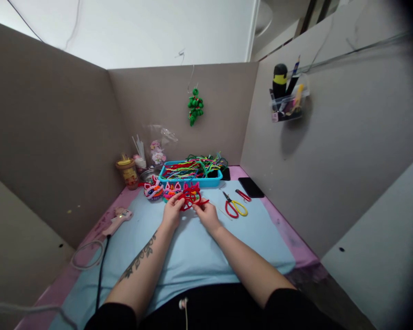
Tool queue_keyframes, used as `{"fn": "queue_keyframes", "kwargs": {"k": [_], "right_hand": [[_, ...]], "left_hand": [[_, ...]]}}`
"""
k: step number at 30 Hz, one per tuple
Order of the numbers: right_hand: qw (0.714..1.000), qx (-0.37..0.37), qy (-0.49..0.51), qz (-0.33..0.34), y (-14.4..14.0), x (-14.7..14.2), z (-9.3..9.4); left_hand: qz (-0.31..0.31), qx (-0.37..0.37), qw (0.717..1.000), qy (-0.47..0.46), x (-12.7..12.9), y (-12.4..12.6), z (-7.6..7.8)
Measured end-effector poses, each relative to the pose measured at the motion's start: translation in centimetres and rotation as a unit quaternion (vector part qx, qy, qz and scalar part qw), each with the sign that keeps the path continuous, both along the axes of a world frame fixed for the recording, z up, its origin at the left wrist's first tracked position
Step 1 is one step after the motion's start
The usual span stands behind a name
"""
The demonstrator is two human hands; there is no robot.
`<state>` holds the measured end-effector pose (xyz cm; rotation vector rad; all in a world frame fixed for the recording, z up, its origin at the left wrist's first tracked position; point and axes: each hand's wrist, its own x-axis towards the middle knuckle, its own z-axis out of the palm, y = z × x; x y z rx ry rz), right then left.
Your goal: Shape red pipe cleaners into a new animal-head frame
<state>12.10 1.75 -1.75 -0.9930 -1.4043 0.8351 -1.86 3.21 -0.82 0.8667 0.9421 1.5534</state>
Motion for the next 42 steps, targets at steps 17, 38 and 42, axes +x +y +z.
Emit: {"fn": "queue_keyframes", "kwargs": {"k": [17, 38, 42], "right_hand": [[0.860, -0.208, 0.072, 0.461, -0.6, 3.2, 1.8], [0.984, 0.140, -0.107, -0.006, 0.6, 1.7, 0.7], [0.988, 0.131, -0.088, -0.001, 0.6, 1.8, 0.8]], "left_hand": [[0.020, -0.069, 0.993, -0.094, -3.2, 0.8, 0.7], [-0.102, -0.010, 0.991, 0.085, -0.9, -0.8, 0.9], [-0.118, 0.010, 0.987, 0.107, -0.6, -1.1, 1.0]]}}
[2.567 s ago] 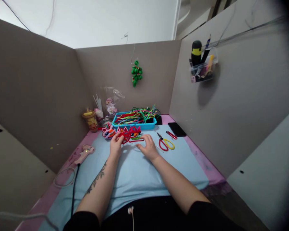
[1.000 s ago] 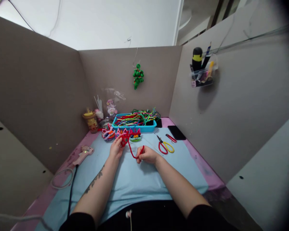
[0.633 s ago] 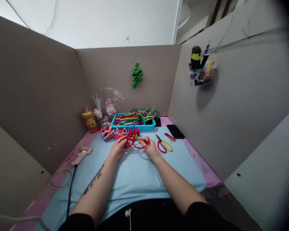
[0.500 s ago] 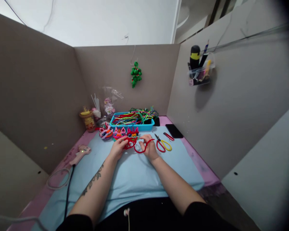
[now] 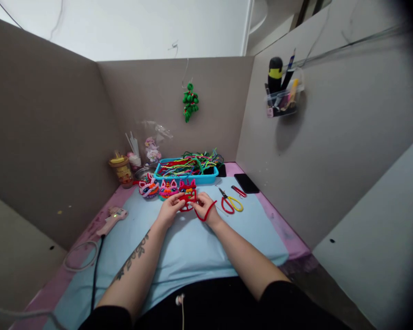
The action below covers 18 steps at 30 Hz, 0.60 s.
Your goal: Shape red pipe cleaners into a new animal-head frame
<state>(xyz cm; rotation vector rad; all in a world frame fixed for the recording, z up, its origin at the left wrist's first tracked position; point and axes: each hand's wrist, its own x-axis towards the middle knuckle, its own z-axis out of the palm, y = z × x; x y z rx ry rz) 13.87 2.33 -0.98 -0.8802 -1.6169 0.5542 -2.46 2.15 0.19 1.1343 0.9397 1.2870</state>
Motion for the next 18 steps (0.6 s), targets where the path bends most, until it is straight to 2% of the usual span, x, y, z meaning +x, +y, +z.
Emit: {"fn": "queue_keyframes", "kwargs": {"k": [8, 12, 18], "right_hand": [[1.000, 0.001, 0.027, -0.015, 0.0, 0.1, 0.0], [0.999, -0.028, 0.020, -0.027, 0.6, 0.0, -0.4], [0.997, -0.074, 0.007, -0.019, 1.0, 0.0, -1.0]], "left_hand": [[-0.025, 0.039, 0.998, 0.049, 0.6, -0.5, 0.3], [-0.041, 0.049, 0.996, 0.067, 0.8, -0.8, 0.6], [-0.058, 0.096, 0.988, 0.102, 0.7, -0.6, -0.1]]}}
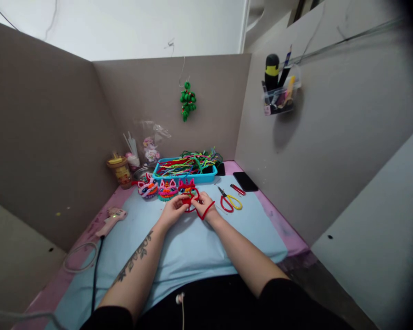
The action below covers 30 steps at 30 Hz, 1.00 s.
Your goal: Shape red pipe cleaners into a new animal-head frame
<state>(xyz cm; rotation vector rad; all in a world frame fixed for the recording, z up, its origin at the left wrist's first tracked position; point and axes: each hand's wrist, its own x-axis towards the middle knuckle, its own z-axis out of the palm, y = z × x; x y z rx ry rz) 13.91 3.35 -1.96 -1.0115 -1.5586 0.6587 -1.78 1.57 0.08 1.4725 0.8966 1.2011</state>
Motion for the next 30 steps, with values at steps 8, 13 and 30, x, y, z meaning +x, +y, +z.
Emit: {"fn": "queue_keyframes", "kwargs": {"k": [8, 13, 30], "right_hand": [[1.000, 0.002, -0.028, 0.004, 0.4, -0.7, -0.6], [1.000, -0.008, -0.017, -0.008, 0.3, -0.8, -0.7], [0.984, -0.146, 0.088, 0.057, -0.4, -0.9, 0.0]], "left_hand": [[0.051, 0.075, 0.991, 0.100, 0.0, 0.1, -0.4], [0.062, 0.062, 0.992, 0.093, 0.0, 0.2, -0.5], [0.172, -0.019, 0.984, -0.036, -0.6, 1.1, -0.2]]}}
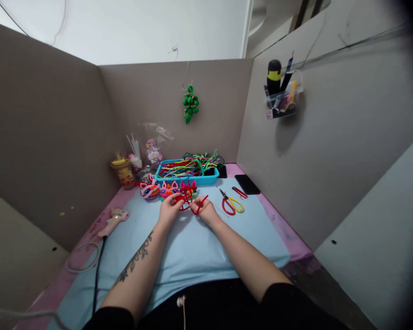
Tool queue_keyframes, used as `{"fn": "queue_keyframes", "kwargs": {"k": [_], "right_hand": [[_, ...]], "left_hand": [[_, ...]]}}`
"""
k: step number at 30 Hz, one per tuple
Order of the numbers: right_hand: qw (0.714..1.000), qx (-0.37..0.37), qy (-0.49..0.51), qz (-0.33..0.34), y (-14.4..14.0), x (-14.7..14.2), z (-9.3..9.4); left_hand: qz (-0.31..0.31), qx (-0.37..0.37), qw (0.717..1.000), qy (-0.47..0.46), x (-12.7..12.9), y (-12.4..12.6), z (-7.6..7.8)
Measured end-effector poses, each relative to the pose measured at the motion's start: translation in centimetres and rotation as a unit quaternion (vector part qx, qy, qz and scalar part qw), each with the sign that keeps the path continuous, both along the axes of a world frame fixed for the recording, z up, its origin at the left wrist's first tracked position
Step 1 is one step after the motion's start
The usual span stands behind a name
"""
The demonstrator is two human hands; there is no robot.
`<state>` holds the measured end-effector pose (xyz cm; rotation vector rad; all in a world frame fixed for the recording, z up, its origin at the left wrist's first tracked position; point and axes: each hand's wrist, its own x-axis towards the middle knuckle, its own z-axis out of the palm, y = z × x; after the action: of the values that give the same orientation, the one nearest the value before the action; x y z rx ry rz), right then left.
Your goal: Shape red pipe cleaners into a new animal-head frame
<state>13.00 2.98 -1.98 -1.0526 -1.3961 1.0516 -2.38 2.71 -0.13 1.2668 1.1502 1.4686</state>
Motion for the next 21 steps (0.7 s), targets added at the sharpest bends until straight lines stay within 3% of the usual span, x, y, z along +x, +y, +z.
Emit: {"fn": "queue_keyframes", "kwargs": {"k": [7, 11, 14, 16, 21], "right_hand": [[0.996, -0.059, 0.028, 0.060, -0.1, -0.9, -1.2], [0.990, 0.037, -0.059, 0.119, -0.6, -0.9, -1.5], [0.958, 0.158, -0.149, 0.186, -1.6, -0.7, -0.8], [0.935, 0.196, -0.176, 0.237, -2.3, -0.6, -0.2], [0.899, 0.150, -0.178, 0.371, -2.9, 0.2, 0.7]], "left_hand": [[0.020, 0.018, 0.999, -0.017, 0.1, 0.1, -0.1], [0.056, 0.024, 0.996, -0.065, -0.6, 0.4, 0.0], [0.075, 0.022, 0.991, -0.105, -1.4, 0.9, -0.1], [0.093, 0.019, 0.988, -0.124, -1.9, 1.2, -0.2], [0.110, 0.002, 0.979, -0.174, -2.6, 1.8, -0.3]]}}
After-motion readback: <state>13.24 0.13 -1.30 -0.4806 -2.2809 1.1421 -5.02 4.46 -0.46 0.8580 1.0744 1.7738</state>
